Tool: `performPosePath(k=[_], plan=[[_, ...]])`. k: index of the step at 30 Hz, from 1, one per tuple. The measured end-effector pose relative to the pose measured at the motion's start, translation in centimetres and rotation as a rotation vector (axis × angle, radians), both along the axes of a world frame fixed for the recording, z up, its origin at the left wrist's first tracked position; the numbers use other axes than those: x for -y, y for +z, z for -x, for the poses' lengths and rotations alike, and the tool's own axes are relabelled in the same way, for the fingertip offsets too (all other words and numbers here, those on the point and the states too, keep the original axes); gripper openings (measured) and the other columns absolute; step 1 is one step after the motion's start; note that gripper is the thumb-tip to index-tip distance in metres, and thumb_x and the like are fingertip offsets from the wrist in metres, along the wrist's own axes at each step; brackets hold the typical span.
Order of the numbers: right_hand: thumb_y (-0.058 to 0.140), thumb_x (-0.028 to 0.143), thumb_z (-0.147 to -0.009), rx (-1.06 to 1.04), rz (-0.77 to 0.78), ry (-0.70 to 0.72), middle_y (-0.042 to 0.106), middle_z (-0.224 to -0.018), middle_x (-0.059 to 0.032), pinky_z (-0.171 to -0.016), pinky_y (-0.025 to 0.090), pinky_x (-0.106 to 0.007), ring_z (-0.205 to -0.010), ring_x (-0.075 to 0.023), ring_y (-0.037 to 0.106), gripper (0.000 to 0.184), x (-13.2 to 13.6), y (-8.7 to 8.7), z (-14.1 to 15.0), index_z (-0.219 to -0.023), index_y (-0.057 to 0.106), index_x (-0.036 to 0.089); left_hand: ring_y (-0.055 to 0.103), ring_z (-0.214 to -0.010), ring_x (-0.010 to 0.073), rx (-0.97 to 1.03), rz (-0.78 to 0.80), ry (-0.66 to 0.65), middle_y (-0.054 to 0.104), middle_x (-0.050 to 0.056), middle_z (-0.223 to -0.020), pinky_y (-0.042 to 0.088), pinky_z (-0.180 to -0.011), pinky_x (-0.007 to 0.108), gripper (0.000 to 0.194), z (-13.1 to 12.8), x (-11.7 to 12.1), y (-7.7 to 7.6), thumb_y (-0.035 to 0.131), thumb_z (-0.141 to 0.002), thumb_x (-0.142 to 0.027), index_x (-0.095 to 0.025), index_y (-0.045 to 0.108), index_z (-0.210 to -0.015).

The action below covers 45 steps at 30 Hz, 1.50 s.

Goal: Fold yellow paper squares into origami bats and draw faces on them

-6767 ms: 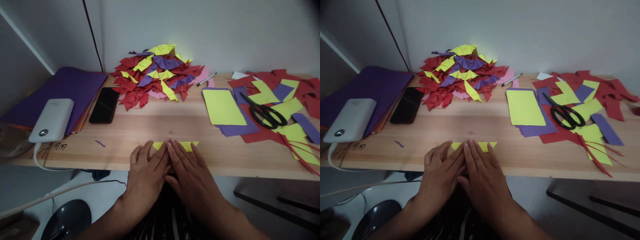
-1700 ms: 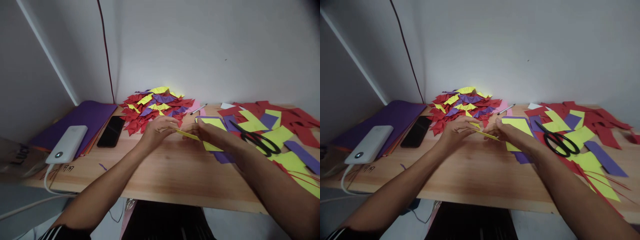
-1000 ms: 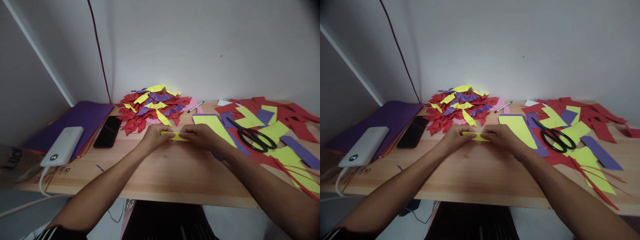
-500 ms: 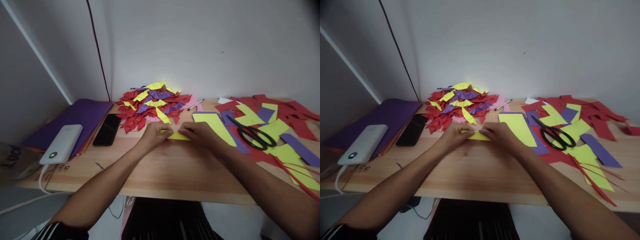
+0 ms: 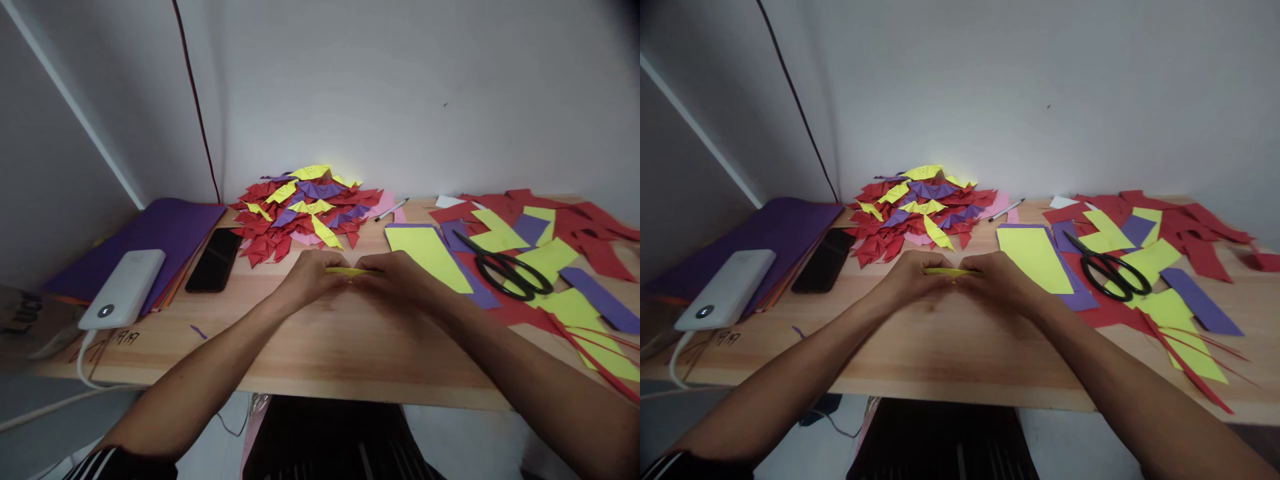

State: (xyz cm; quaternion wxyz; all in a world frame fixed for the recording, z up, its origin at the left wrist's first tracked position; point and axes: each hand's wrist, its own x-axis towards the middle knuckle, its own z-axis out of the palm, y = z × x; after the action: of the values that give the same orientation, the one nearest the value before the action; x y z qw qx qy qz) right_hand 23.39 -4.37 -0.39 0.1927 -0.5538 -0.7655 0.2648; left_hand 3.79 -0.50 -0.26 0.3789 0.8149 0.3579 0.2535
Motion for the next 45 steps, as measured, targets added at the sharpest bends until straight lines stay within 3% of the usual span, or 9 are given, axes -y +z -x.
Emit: performPosePath(k=[5,10,18,20,23,26,31,37,45], plan=[[0.049,0.045,-0.085,0.034,0.036,0.016,0.051,-0.059,0.0034,-0.053,0.030,-0.022,-0.058,-0.0112,0.045,0.032,0.3,0.4,0.1,-0.069,0.059,0.018,0.057,-0.070,0.0107,-0.009,-0.003,-0.036,0.067,-0.001,-0.072,0.038,-0.061,0.020,0.012,0.0,0.2,0.0,0.062,-0.077,-0.022,-0.017,0.072,-0.079],[0.046,0.045,-0.085,0.084,0.015,0.021,0.044,-0.053,0.0042,-0.050,0.026,-0.023,-0.053,-0.0101,0.040,0.036,0.2,0.4,0.0,-0.061,0.048,0.019,0.052,-0.058,0.0088,-0.070,0.015,0.032,0.063,-0.001,-0.061,0.034,-0.054,0.020,0.015,0.3,-0.2,0.3,0.066,-0.075,-0.028,-0.015,0.072,-0.071],[0.048,0.042,-0.084,0.165,0.112,0.006,0.052,-0.053,0.0021,-0.051,0.030,-0.024,-0.052,-0.0115,0.044,0.033,-0.4,1.0,-1.5,-0.061,0.056,0.019,0.055,-0.051,0.0088,-0.044,0.300,-0.018,0.065,0.002,-0.060,0.039,-0.049,0.019,0.019,1.2,-1.1,0.2,0.063,-0.077,-0.029,-0.013,0.068,-0.068],[0.050,0.042,-0.084,0.107,0.039,-0.003,0.057,-0.060,0.0011,-0.053,0.033,-0.025,-0.056,-0.0127,0.049,0.029,-0.5,1.0,-2.1,-0.069,0.060,0.020,0.054,-0.049,0.0078,-0.025,0.306,0.011,0.063,0.002,-0.057,0.039,-0.048,0.018,0.018,1.2,-1.2,0.6,0.064,-0.076,-0.026,-0.012,0.067,-0.064],[0.054,0.039,-0.085,-0.044,-0.222,-0.122,0.065,-0.079,-0.0025,-0.059,0.039,-0.026,-0.068,-0.0154,0.056,0.020,-0.6,1.2,-2.5,-0.084,0.063,0.021,0.053,-0.046,0.0065,0.047,0.389,0.127,0.062,0.001,-0.055,0.039,-0.046,0.018,0.015,1.0,-1.2,1.1,0.064,-0.076,-0.022,-0.012,0.066,-0.065],[0.055,0.032,-0.086,-0.041,-0.447,-0.170,0.066,-0.084,-0.0054,-0.064,0.041,-0.029,-0.073,-0.0174,0.056,0.014,-0.5,1.4,-2.2,-0.083,0.064,0.021,0.053,-0.046,0.0067,0.112,0.454,0.189,0.064,0.002,-0.058,0.041,-0.047,0.018,0.011,0.7,-1.1,1.1,0.063,-0.077,-0.020,-0.013,0.067,-0.069],[0.060,0.029,-0.084,0.061,-0.501,-0.112,0.065,-0.079,-0.0055,-0.066,0.040,-0.031,-0.074,-0.0195,0.056,0.009,-0.4,0.7,-1.5,-0.083,0.064,0.020,0.054,-0.051,0.0083,0.117,0.288,0.166,0.066,0.002,-0.060,0.041,-0.050,0.020,0.012,0.5,-0.8,0.4,0.066,-0.075,-0.024,-0.013,0.070,-0.070],[0.064,0.029,-0.082,0.105,-0.505,-0.148,0.063,-0.077,-0.0037,-0.064,0.037,-0.029,-0.071,-0.0177,0.054,0.010,-0.6,-0.4,-1.2,-0.080,0.062,0.019,0.054,-0.054,0.0088,0.032,0.052,0.206,0.065,0.000,-0.060,0.038,-0.054,0.020,0.016,0.3,-0.1,0.6,0.062,-0.077,-0.024,-0.015,0.073,-0.071],[0.059,0.021,-0.083,-0.027,-0.434,-0.129,0.064,-0.080,-0.0029,-0.067,0.040,-0.028,-0.072,-0.0161,0.055,0.003,-0.1,-0.2,-0.3,-0.080,0.059,0.020,0.056,-0.058,0.0091,0.047,0.001,0.220,0.068,0.000,-0.064,0.038,-0.056,0.019,0.014,-0.1,0.2,0.4,0.061,-0.077,-0.021,-0.016,0.073,-0.072]])
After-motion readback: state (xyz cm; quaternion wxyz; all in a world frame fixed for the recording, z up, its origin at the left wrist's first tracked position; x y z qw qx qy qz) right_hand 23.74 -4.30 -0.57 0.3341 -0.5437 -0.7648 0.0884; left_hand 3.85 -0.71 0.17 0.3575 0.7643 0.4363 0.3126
